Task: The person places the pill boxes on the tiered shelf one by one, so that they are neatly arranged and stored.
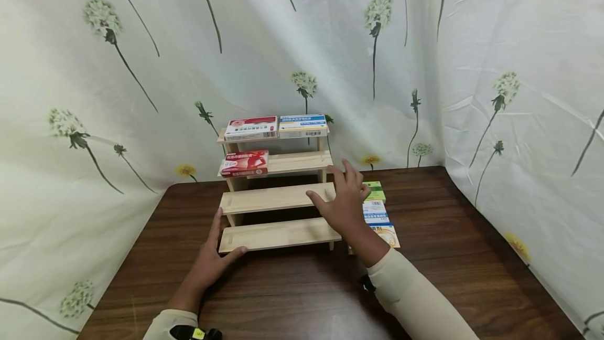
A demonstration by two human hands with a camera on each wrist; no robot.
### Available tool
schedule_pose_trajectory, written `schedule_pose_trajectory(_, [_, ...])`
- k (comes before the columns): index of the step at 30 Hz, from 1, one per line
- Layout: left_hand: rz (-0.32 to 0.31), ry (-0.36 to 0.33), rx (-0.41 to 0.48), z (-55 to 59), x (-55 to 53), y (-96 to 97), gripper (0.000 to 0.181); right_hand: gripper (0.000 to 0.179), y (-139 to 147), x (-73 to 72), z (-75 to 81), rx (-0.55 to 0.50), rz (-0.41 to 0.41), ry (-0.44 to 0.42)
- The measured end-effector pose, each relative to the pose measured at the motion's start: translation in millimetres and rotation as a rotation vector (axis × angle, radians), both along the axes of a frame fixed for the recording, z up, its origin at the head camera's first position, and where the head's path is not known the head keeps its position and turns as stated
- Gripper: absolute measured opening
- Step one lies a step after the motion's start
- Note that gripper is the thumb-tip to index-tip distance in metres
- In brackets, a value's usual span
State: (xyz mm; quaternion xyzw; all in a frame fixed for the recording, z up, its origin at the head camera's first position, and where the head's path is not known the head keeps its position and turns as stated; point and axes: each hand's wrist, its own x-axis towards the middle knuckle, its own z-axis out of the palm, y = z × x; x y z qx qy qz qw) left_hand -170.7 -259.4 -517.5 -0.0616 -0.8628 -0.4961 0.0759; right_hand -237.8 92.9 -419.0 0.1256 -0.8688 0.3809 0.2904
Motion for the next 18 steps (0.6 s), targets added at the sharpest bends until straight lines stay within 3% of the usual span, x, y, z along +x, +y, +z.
schedule_pose_trajectory(11, [0.003, -0.003, -0.01, -1.7, -2.8, 0.8, 0.124, 0.078, 33.7, 14.0, -7.3, -0.043, 0.032, -0.123])
schedule_pose_trajectory(18, [0.008, 0.0, -0.002, -2.6, -3.4, 0.2, 0.124, 0.079, 62.1, 18.8, -15.5, 0.022, 0.017, -0.167])
